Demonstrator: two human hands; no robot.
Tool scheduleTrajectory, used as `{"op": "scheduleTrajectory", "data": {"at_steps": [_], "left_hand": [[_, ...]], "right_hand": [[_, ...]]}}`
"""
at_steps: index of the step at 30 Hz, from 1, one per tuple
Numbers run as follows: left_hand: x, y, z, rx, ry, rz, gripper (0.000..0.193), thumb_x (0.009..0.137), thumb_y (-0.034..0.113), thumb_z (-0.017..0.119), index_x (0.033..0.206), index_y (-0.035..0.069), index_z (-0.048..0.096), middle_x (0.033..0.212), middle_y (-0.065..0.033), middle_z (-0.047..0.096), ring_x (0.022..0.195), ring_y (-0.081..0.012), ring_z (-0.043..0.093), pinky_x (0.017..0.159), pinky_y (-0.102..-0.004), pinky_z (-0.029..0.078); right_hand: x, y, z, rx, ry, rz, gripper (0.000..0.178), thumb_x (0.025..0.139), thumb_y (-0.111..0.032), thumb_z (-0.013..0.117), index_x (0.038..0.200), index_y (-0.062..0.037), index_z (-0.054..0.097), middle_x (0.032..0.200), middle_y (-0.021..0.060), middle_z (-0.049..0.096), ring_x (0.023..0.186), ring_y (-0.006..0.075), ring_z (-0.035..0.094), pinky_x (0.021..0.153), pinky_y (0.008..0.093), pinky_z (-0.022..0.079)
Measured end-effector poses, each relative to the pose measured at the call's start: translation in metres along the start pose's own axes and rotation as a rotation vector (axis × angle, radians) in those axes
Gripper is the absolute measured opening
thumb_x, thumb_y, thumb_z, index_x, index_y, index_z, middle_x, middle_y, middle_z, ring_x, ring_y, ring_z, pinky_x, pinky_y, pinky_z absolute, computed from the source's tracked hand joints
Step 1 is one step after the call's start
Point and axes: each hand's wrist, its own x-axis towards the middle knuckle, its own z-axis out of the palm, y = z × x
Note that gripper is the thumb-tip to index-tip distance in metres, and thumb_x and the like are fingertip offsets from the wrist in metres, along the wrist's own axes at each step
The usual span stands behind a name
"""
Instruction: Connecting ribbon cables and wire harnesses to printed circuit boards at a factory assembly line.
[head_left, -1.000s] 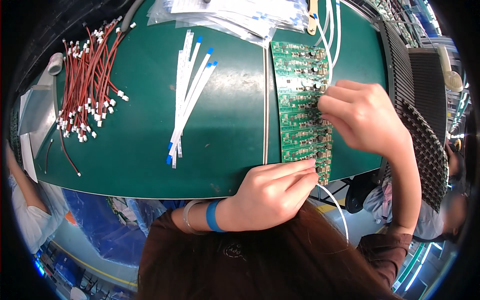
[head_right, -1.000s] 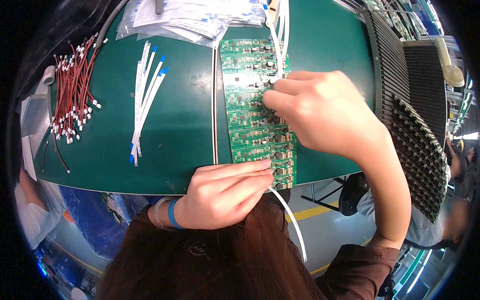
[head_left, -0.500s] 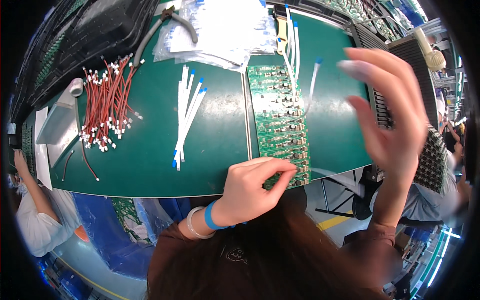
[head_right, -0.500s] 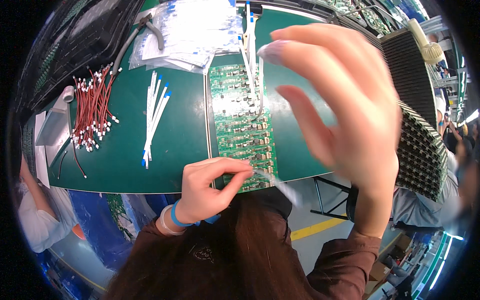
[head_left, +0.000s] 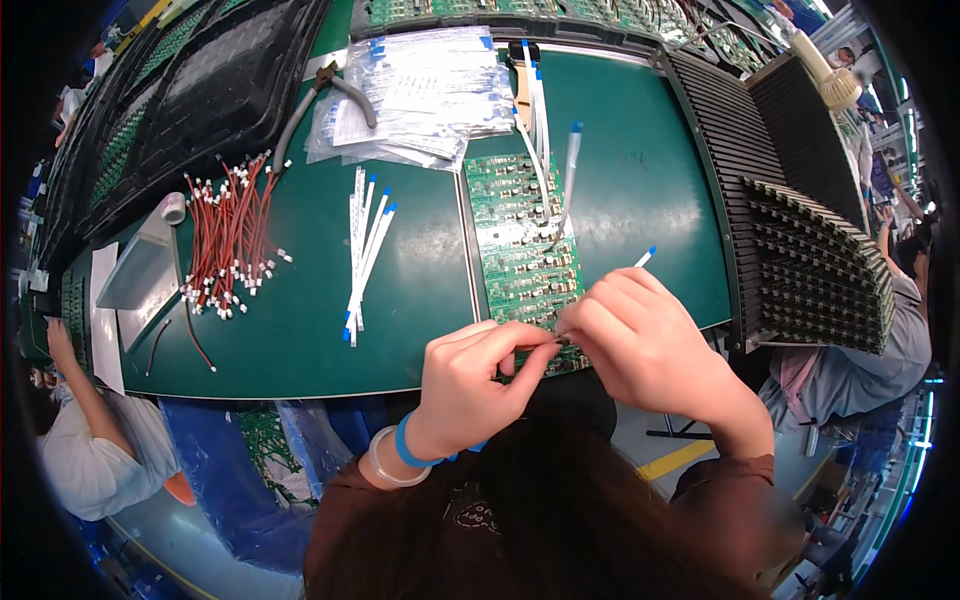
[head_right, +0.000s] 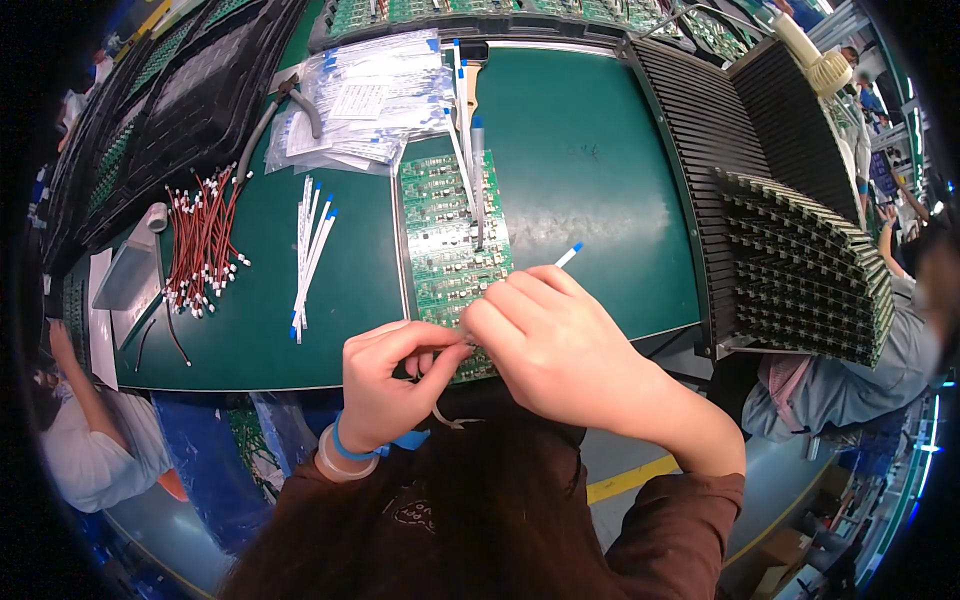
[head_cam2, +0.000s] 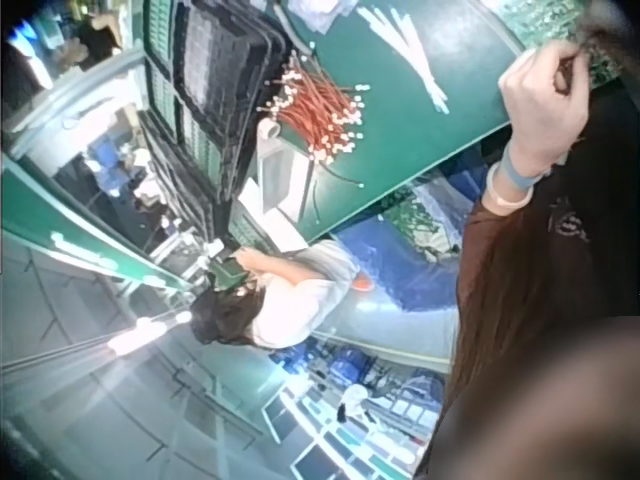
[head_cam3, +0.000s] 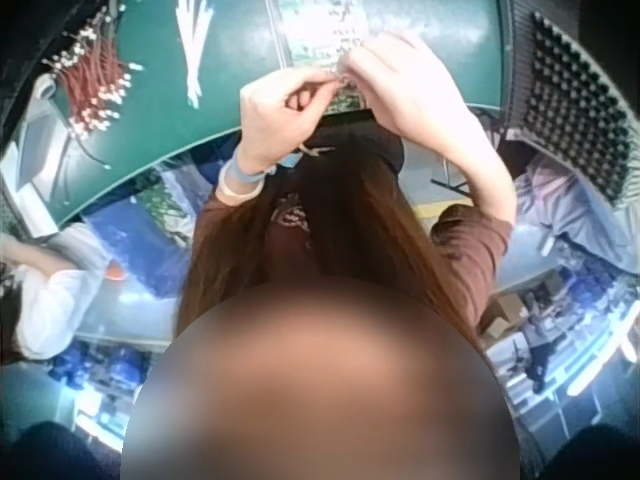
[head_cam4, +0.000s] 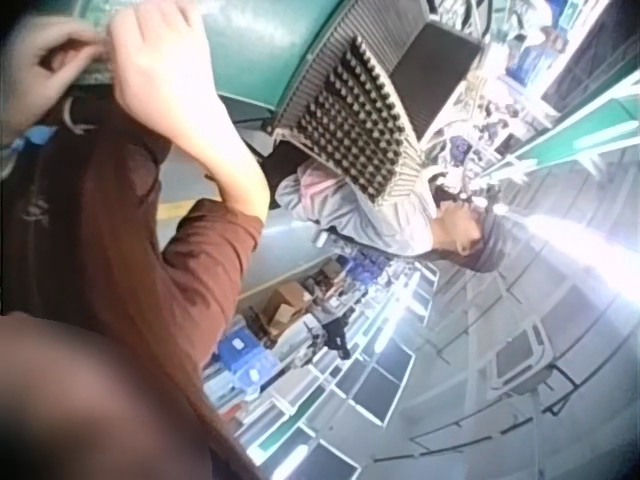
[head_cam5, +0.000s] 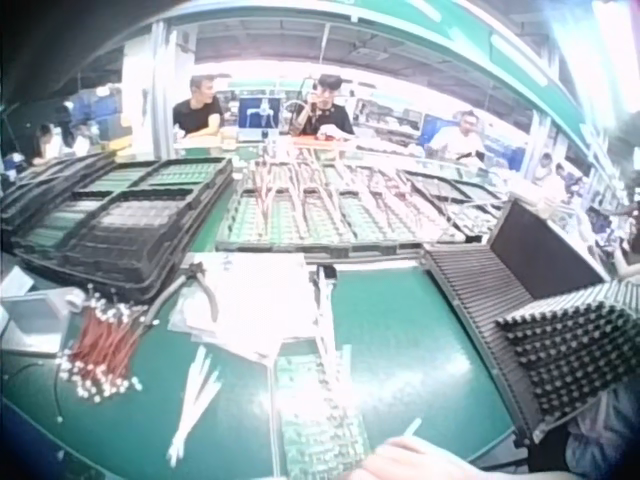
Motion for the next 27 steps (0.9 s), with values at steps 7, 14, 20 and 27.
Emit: {"op": "scheduleTrajectory", "data": {"at_steps": [7, 14, 20, 27], "left_hand": [[-0.003, -0.001, -0.001, -0.052, -0.032, -0.032, 0.009, 0.066, 0.000, 0.067, 0.070, 0.005, 0.061, 0.053, -0.0030, 0.052, 0.041, -0.0121, 0.044, 0.040, -0.0235, 0.035], [-0.002, -0.002, -0.002, -0.045, -0.045, 0.059, 0.011, 0.065, -0.001, 0.067, 0.073, 0.005, 0.061, 0.061, -0.0039, 0.058, 0.046, -0.0139, 0.050, 0.044, -0.0235, 0.040], [0.000, -0.015, 0.001, 0.015, 0.032, 0.151, 0.013, 0.066, 0.001, 0.066, 0.077, 0.004, 0.062, 0.072, -0.0065, 0.062, 0.066, -0.0203, 0.059, 0.059, -0.0287, 0.047], [-0.001, -0.024, -0.004, 0.211, -0.065, 0.103, 0.034, 0.069, 0.013, 0.068, 0.100, 0.003, 0.058, 0.110, -0.0120, 0.056, 0.110, -0.0306, 0.049, 0.093, -0.0425, 0.037]], "right_hand": [[-0.007, 0.002, -0.002, 0.157, 0.047, 0.130, 0.012, 0.071, -0.002, 0.058, 0.078, -0.0045, 0.049, 0.070, 0.0061, 0.048, 0.068, 0.0233, 0.051, 0.065, 0.0319, 0.040], [-0.007, -0.002, 0.001, 0.284, -0.016, 0.163, 0.014, 0.069, -0.003, 0.061, 0.078, -0.0052, 0.051, 0.068, 0.0060, 0.049, 0.063, 0.0238, 0.051, 0.058, 0.0317, 0.041], [-0.001, 0.014, 0.003, 0.338, 0.104, 0.243, 0.013, 0.065, 0.000, 0.061, 0.072, -0.0051, 0.051, 0.064, 0.0081, 0.047, 0.058, 0.0265, 0.050, 0.049, 0.0337, 0.040], [0.016, 0.041, 0.011, 0.063, 0.014, 0.112, 0.015, 0.064, 0.000, 0.060, 0.073, -0.0034, 0.050, 0.071, 0.0083, 0.046, 0.068, 0.0256, 0.049, 0.058, 0.0333, 0.041]]}}
